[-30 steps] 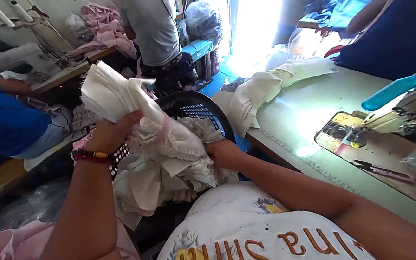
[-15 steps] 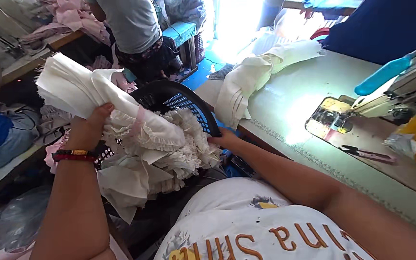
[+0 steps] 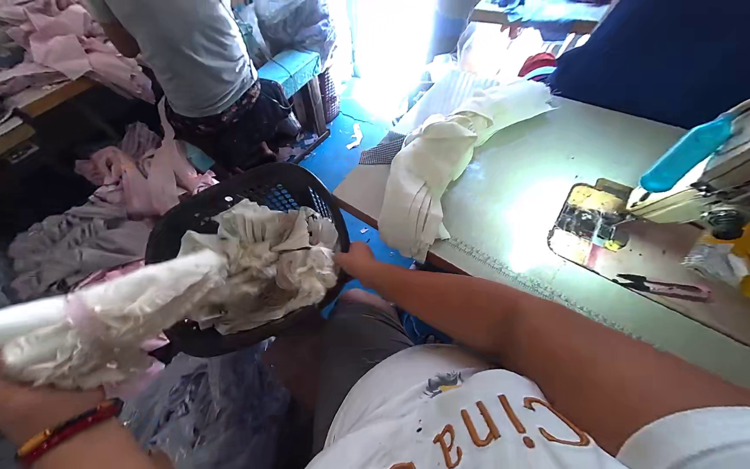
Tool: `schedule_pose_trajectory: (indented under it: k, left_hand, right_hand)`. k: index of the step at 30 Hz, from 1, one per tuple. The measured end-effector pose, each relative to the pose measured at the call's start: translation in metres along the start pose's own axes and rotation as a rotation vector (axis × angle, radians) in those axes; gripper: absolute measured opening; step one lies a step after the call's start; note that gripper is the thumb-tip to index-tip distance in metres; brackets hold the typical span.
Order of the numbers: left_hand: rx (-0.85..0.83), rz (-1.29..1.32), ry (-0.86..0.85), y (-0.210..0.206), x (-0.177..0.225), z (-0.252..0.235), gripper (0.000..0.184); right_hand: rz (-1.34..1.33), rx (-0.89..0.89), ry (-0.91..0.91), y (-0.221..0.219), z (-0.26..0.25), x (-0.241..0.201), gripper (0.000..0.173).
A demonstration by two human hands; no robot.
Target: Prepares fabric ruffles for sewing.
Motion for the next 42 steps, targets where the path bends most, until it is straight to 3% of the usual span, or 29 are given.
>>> schedule_pose_trajectory:
  k: [2, 8, 13, 17, 24, 27, 32, 35, 38, 39, 40, 42]
  left_hand:
    - [-0.057, 0.035, -0.023, 0.001, -0.037, -0.015, 0.039]
    - [-0.100, -0.125, 0.075, -0.063, -0.033, 0.010, 0.024]
    - [-0.072, -0.123, 0.204, -0.073, -0.065, -0.012, 0.016]
    - [-0.061, -0.134, 0.241, -0.080, -0.089, -0.030, 0.022]
    - [-0.082, -0.069, 0.324, -0.094, -0.118, -0.030, 0.018]
    - [-0.104, -0.039, 0.354, -0.101, -0.125, -0.023, 0.019]
    - [-0.183, -0.056, 0.388, -0.112, -0.128, -0.001, 0.019]
    - [-0.253, -0.031, 0.339, -0.121, -0.126, 0.006, 0.021]
    - [-0.293, 0.011, 0.317, -0.131, -0.119, 0.017, 0.022]
    - [-0.279, 0.030, 0.324, -0.133, -0.112, 0.023, 0.022]
    - [-0.262, 0.049, 0.333, -0.135, -0.103, 0.029, 0.022]
    - [-0.238, 0.091, 0.319, -0.137, -0.088, 0.039, 0.021]
  right_hand:
    - [-0.029, 0.056, -0.079, -0.013, -0.008, -0.004, 0.042]
    - [0.074, 0.211, -0.318, -0.002, -0.047, 0.044, 0.052]
    - [0.031, 0.362, -0.352, 0.019, -0.090, 0.065, 0.046]
    - [-0.035, 0.495, -0.394, 0.028, -0.106, 0.072, 0.047]
    - [-0.060, 0.491, -0.374, 0.025, -0.128, 0.079, 0.050]
    - [-0.165, 0.394, -0.348, 0.041, -0.141, 0.104, 0.054]
    - [0.308, 0.168, -0.511, 0.060, -0.110, 0.122, 0.056]
    - [0.374, -0.164, -0.262, 0.019, -0.074, 0.094, 0.042]
    - [0.399, -0.591, 0.222, -0.036, 0.034, -0.007, 0.027]
    - [0.409, -0.608, 0.444, -0.034, 0.074, -0.048, 0.023]
    - [0.446, -0.502, 0.626, -0.018, 0.105, -0.090, 0.023]
    - [0.572, 0.018, 0.881, 0.052, 0.132, -0.157, 0.031]
Point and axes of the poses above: each hand's wrist, its own z-axis away from the middle knuckle, its own y-axis out of the back of the hand, x = y × z, the point moved 10 cm from there along -z, towards the middle knuckle, and after that the axes turned 15 degrees about -z, right-handed, at the moved point
